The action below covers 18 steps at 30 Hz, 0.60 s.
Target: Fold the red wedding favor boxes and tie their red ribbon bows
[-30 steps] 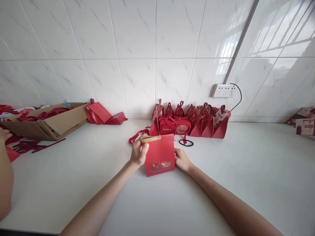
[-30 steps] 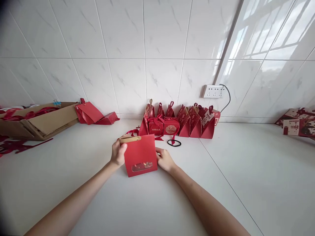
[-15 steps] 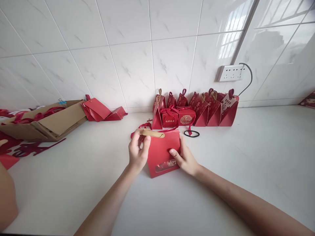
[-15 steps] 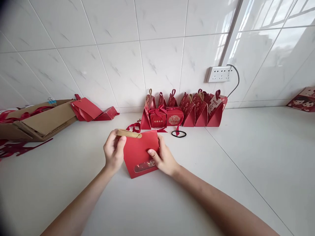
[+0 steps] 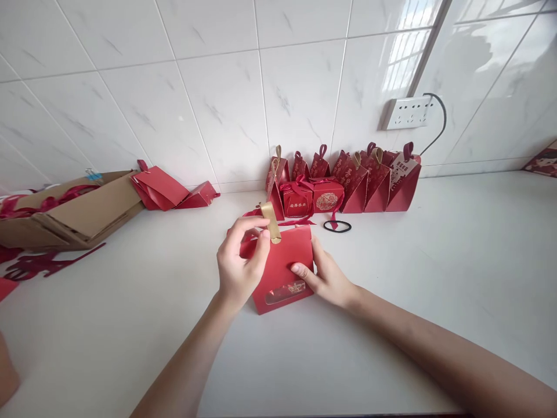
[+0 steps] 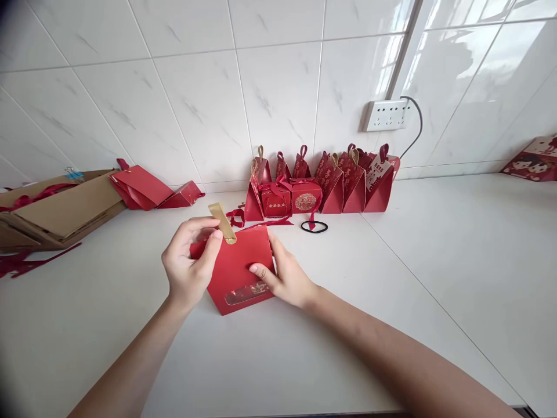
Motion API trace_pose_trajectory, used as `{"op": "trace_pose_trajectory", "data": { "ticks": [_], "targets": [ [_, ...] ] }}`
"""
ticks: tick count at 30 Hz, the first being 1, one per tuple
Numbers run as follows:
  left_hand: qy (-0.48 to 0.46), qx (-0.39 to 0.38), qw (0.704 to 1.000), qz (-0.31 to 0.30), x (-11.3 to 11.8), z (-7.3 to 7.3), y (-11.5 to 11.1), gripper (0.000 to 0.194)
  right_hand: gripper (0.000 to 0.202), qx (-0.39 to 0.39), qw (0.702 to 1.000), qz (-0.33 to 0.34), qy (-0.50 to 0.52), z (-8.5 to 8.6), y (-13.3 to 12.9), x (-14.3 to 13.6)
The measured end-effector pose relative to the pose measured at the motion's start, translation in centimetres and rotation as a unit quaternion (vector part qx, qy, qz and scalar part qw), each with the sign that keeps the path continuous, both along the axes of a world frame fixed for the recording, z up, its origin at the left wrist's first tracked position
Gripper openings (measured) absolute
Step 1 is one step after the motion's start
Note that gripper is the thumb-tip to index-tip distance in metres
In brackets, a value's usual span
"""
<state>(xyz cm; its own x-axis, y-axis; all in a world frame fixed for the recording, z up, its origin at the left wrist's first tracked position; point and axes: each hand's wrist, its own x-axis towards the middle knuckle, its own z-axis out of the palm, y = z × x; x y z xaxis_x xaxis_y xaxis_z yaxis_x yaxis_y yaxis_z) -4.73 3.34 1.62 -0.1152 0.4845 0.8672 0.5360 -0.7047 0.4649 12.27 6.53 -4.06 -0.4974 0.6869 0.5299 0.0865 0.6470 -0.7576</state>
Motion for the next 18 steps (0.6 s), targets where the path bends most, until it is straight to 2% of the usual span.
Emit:
{"op": "trace_pose_trajectory", "data": {
  "ticks": [6,9,11,14,18],
  "targets": [
    [0.088,0.015,0.995,-0.032,-0.6,0.0,0.2,0.036,0.043,0.013,1.000,0.004,0.014,0.0,0.1,0.4],
    [0.103,0.024,0.994,-0.037,-0.7,-0.1,0.4,0.042,0.043,0.096,0.991,-0.052,0.079,1.0,0.0,0.1],
    [0.104,0.025,0.994,-0.039,-0.7,-0.1,0.3,0.043,0.040,0.178,0.971,-0.106,0.115,2.1,-0.4,-0.3],
    [0.107,0.023,0.993,-0.046,-0.5,-0.1,0.2,0.045,0.028,0.286,0.942,-0.148,0.091,3.8,-1.0,-0.9],
    [0.118,0.031,0.992,-0.036,-0.2,-0.1,0.0,0.042,0.025,0.325,0.929,-0.168,0.054,4.3,-1.2,-1.2]
  ]
}}
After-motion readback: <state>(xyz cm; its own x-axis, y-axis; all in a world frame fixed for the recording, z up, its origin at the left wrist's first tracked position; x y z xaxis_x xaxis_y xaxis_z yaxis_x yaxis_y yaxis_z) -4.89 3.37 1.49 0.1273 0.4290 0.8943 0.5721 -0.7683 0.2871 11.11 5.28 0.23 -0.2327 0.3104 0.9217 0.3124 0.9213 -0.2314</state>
